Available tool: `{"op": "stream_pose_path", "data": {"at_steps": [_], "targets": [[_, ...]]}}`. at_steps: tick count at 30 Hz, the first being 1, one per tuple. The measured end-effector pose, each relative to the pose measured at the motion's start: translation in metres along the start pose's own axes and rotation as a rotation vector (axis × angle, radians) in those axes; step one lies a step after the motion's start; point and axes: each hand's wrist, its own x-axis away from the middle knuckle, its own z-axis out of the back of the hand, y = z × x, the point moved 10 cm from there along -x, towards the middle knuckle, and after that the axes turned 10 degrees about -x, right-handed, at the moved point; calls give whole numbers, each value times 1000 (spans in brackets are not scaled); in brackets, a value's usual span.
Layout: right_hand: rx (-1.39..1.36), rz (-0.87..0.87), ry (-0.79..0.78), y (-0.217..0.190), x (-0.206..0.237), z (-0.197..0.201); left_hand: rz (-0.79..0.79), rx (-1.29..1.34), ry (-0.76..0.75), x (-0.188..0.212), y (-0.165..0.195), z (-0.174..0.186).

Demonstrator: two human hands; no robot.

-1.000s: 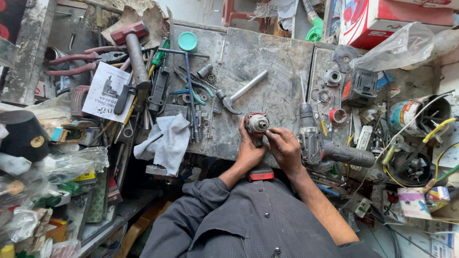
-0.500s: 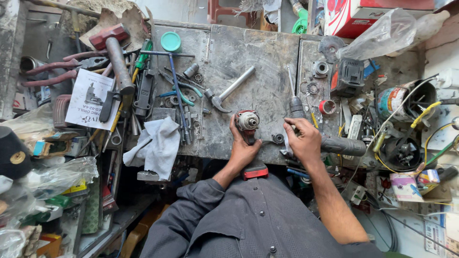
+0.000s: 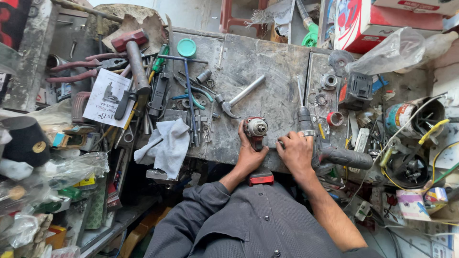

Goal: The person fits a socket onto a cordless drill and runs it, then picks up a cordless impact wrench, attaches a socket, and repeatedly operates it on a small metal part over the workbench. They swap sockets between the two power tools and handle a small metal component while testing the tools.

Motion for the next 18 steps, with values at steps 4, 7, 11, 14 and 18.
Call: {"op": "stream_pose_path", "data": {"at_steps": [4, 7, 11, 14, 18], "targets": [[-453, 50, 83, -1, -18, 31, 3, 16, -2, -1, 5, 1], [-662, -60, 86, 3, -42, 41, 22, -28, 6, -2, 7, 3], [-996, -20, -96, -28, -78, 32, 18, -9, -14, -3, 14, 4], [-1007, 182, -282, -66, -96, 29, 32, 21, -31, -5, 15, 3], [-924, 245, -476, -88, -104, 23, 42, 46, -40, -7, 16, 2]]}}
